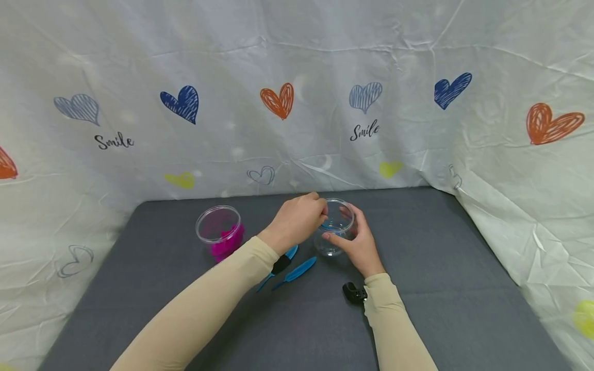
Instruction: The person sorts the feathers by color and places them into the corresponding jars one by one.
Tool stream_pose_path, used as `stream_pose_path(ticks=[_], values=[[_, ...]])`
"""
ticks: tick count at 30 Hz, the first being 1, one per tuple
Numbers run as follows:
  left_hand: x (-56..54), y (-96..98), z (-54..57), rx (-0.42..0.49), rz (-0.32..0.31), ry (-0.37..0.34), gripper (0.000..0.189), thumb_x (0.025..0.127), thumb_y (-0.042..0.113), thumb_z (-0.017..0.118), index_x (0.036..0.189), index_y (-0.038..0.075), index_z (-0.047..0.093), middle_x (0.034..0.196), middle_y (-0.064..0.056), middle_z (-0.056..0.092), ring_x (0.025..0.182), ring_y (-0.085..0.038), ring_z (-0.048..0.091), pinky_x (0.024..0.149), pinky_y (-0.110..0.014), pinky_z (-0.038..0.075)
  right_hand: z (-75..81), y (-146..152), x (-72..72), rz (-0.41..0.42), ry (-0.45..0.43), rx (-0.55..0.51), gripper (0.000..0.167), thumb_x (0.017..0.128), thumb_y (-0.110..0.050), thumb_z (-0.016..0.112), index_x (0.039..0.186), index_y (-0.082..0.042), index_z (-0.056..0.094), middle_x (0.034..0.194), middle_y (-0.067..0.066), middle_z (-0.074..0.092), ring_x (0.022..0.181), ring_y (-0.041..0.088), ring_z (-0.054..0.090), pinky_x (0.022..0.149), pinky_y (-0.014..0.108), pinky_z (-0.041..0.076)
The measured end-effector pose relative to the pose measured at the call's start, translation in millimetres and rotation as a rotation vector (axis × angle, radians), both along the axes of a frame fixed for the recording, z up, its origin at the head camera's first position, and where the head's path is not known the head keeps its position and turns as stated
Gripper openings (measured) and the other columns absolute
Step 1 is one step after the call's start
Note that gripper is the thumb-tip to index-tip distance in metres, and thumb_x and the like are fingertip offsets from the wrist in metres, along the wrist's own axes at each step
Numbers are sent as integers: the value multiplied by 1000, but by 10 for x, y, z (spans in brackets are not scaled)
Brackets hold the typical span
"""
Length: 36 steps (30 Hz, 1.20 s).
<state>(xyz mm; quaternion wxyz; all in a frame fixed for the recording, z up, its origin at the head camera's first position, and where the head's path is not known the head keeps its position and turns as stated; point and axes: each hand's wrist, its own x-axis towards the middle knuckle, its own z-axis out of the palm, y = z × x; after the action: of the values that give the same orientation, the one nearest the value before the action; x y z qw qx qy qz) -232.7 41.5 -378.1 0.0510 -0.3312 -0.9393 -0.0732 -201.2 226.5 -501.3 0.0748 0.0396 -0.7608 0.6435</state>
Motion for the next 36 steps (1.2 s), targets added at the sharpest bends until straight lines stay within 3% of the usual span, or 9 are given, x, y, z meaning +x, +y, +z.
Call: stream_pose_path(ticks=[7,15,21,31,36], values=[[37,-157,40,81,4,30,17,106,25,73,117,13,76,110,-4,71,90,-18,72,84,-34,65,1,-14,14,-1,-1,6,93,90,-36,90,166,-31,35,166,-5,49,158,23,43,126,59,36],[190,-508,5,184,27,-1,24,104,23,76,123,9,73,111,-5,71,90,-18,70,84,-34,65,-8,-38,28,-1,14,11,95,89,-34,90,166,-29,35,166,-4,50,157,24,44,124,57,38],[323,-739,-116,197,62,-55,28,102,20,78,125,6,72,115,-10,73,96,-22,74,90,-38,66,7,-35,36,-2,16,14,93,90,-31,89,166,-28,35,167,-1,49,159,25,42,126,59,34],[378,-953,-411,149,172,-182,37,100,17,77,133,2,68,125,-13,72,106,-27,74,97,-44,64,-5,-29,44,-10,20,25,92,90,-32,89,166,-28,37,167,-2,50,159,24,42,127,63,33],[400,-1020,-555,126,208,-229,39,99,15,76,135,1,67,124,-15,74,97,-24,73,92,-43,65,-7,-37,42,-11,16,31,94,90,-33,89,167,-28,35,167,-2,49,159,25,42,127,63,32]])
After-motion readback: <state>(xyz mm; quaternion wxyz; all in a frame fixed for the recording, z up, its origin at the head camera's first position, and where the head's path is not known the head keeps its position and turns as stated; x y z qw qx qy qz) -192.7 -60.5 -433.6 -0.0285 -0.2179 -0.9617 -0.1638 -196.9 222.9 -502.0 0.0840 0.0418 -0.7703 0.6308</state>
